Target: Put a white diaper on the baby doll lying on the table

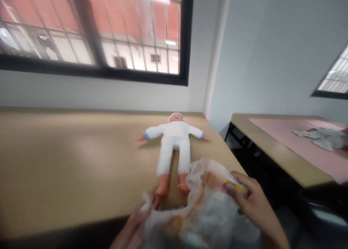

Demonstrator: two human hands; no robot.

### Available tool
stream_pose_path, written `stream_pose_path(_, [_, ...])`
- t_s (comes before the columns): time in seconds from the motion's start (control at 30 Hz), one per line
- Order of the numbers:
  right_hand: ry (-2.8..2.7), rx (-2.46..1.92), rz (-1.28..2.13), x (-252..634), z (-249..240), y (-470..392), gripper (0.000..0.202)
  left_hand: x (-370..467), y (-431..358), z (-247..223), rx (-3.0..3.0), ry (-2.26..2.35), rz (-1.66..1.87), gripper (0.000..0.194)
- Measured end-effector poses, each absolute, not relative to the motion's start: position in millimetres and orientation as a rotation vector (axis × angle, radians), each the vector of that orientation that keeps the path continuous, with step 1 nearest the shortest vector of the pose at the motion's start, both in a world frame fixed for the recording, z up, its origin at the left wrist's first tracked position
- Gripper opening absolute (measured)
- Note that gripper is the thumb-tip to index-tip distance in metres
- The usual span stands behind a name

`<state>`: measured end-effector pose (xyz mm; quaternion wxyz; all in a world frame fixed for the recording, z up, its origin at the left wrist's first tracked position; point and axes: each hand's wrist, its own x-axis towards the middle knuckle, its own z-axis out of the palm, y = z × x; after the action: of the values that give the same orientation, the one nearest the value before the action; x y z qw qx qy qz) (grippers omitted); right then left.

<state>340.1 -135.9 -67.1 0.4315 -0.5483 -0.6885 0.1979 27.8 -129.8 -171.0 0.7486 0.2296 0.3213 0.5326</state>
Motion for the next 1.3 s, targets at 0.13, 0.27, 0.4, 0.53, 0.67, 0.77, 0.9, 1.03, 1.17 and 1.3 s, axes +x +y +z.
stream_pose_path(0.13, [-1.484, -1.355, 0.602, 346.4, -67.2, -121.9, 0.028, 30.5, -109.0, -162.3, 0.493, 0.551, 1.213, 0.038])
stream_pose_path(0.27, [-1.335, -1.338, 0.656, 352.3, -68.6, -113.3, 0.027, 27.8, -101.5, -157.8, 0.601, 0.52, 1.245, 0.039])
stream_pose_path(0.4, [-1.223, -1.357, 0.664, 357.2, -72.1, -107.2, 0.031, 24.6, -99.8, -153.4, 0.695, 0.509, 1.232, 0.041])
stream_pose_path(0.53, [-1.156, -1.372, 0.695, 359.4, -74.6, -103.3, 0.037, 22.9, -99.3, -148.2, 0.692, 0.574, 1.226, 0.037])
stream_pose_path(0.67, [-1.133, -1.355, 0.692, 360.0, -74.0, -100.9, 0.039, 22.8, -99.6, -142.6, 0.656, 0.585, 1.235, 0.033])
stream_pose_path(0.77, [-1.14, -1.353, 0.695, 361.8, -74.1, -99.6, 0.039, 23.9, -101.7, -137.2, 0.619, 0.611, 1.247, 0.024])
stream_pose_path(0.9, [-1.149, -1.346, 0.695, 364.4, -76.0, -98.5, 0.042, 24.3, -104.8, -132.1, 0.586, 0.644, 1.27, 0.024])
stream_pose_path(1.03, [-1.15, -1.345, 0.682, 365.5, -77.0, -99.1, 0.041, 21.7, -103.9, -134.8, 0.555, 0.624, 1.296, 0.033])
stream_pose_path(1.17, [-1.188, -1.361, 0.652, 366.0, -75.8, -101.6, 0.038, 17.8, -102.2, -140.0, 0.542, 0.704, 1.336, 0.037])
stream_pose_path(1.3, [-1.194, -1.341, 0.653, 365.5, -73.0, -105.6, 0.035, 10.8, -102.5, -144.4, 0.618, 0.789, 1.371, 0.035])
